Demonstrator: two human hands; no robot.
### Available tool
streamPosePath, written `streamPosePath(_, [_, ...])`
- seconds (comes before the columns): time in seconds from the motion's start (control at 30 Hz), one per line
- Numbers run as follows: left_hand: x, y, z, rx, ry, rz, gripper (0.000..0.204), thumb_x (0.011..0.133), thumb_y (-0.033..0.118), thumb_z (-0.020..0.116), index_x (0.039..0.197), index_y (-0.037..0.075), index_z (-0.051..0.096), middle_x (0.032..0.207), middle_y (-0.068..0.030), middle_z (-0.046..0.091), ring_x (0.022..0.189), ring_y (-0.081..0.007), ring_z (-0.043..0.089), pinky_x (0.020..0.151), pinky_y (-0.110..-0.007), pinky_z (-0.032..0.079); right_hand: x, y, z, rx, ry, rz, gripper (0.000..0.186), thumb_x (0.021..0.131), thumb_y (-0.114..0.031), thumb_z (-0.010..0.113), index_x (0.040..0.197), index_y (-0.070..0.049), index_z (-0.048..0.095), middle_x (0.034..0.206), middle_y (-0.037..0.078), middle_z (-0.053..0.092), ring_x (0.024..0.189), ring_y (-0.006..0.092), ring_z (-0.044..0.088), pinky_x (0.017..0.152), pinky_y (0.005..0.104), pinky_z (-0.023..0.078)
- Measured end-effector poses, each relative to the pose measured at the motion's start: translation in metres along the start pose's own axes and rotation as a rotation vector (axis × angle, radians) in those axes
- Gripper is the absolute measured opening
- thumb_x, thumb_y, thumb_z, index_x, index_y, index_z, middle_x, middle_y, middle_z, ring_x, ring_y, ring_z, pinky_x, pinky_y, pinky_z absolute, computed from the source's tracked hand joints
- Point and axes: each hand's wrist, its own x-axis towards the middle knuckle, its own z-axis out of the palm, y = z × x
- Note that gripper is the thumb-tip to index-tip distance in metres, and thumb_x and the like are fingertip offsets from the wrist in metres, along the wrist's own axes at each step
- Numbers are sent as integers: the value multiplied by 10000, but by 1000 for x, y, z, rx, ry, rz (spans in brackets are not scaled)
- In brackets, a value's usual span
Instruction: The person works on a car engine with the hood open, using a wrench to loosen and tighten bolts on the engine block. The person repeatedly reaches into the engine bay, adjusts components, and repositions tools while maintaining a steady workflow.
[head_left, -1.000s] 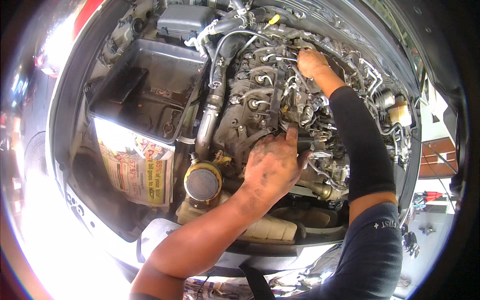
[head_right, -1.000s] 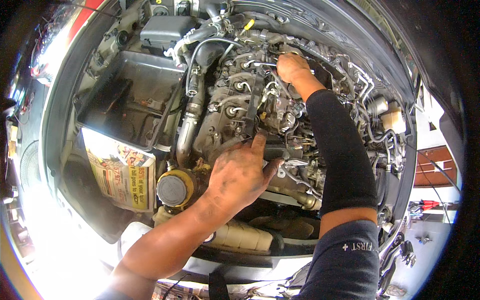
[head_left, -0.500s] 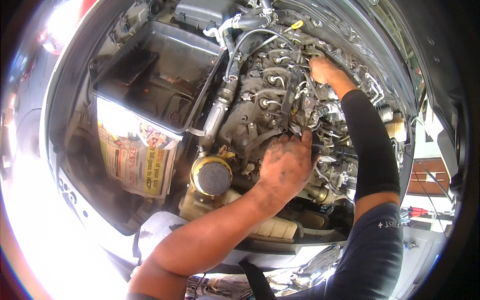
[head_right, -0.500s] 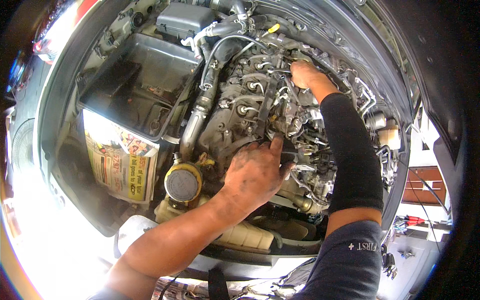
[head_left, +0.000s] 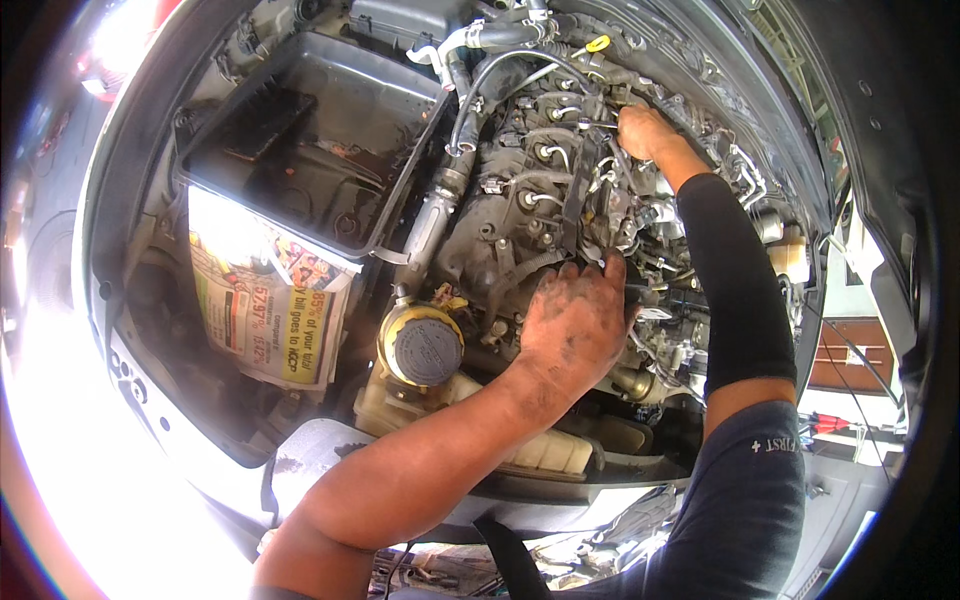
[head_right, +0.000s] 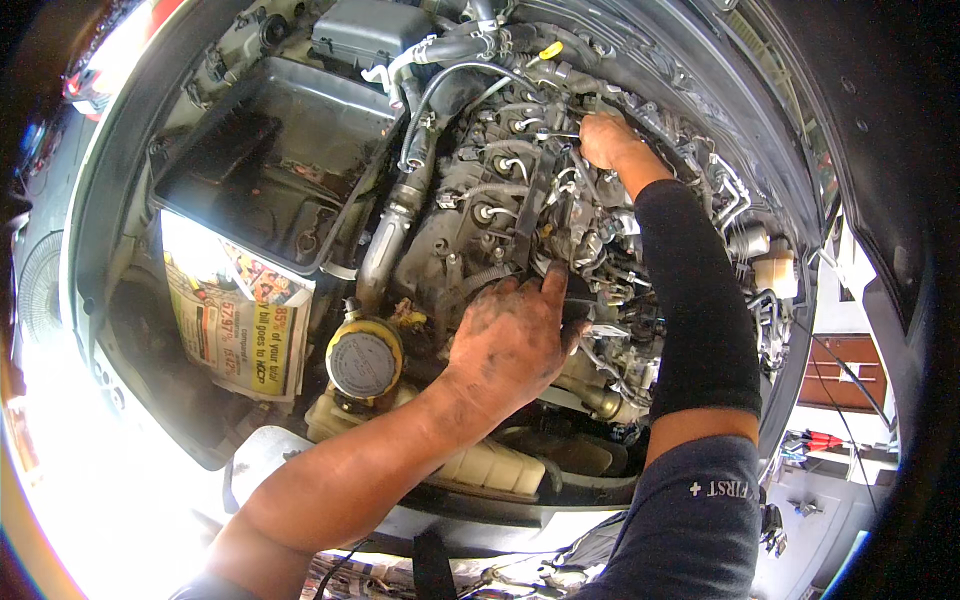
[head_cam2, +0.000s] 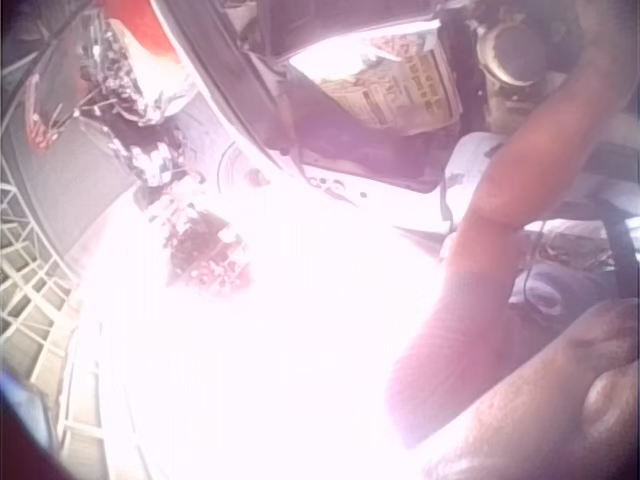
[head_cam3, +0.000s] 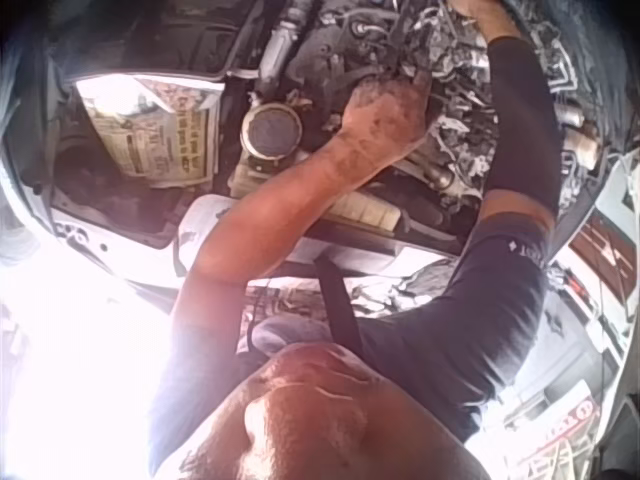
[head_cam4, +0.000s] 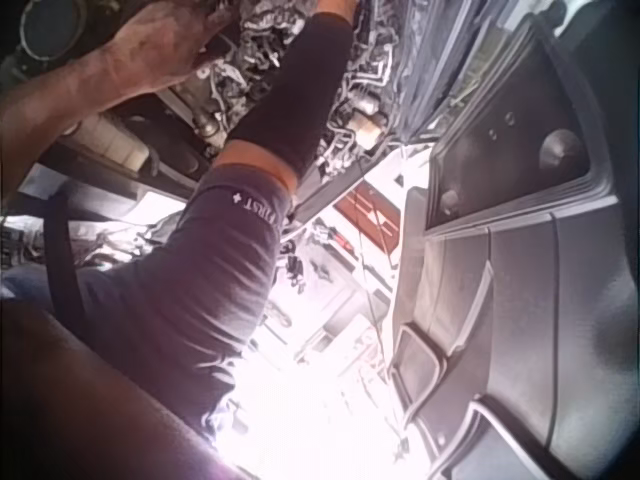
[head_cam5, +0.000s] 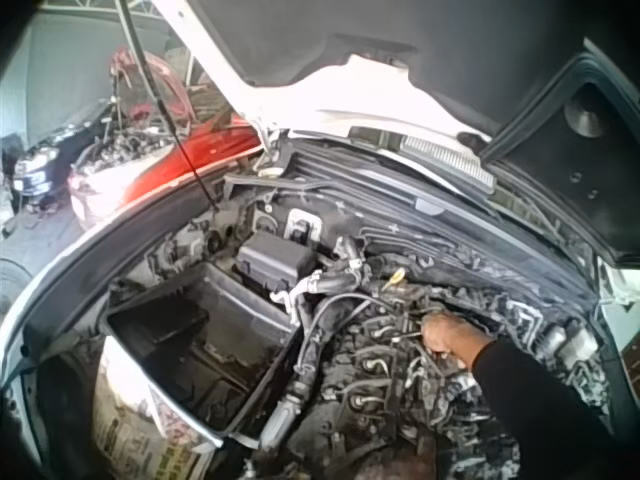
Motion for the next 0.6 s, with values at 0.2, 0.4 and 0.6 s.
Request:
streamPosePath(0.2, [-1,0,0,-9,6,3,616,1093,473,658,1454,-21,590,1110,-221,764,1174,-390,740,1068,-493,582,1,1,0,-30,-19,-39,339,941,-186,745,1192,33,805,1311,274,768,1273,441,724,1100,509,579])
streamPosePath(0.4, [-1,-2,7,-31,77,18,553,1082,442,679,1387,-15,613,1065,-212,775,1097,-399,758,1018,-513,591,-5,-4,-1,67,-24,84,331,969,-145,684,1233,11,807,1348,259,762,1282,423,730,1115,499,577])
streamPosePath(0.6, [-1,-5,10,0,157,64,552,1067,435,701,1372,-17,619,984,-216,775,1024,-408,765,931,-528,613,-9,-8,6,91,35,175,332,972,-82,649,1249,5,812,1356,246,767,1312,407,727,1112,487,591])
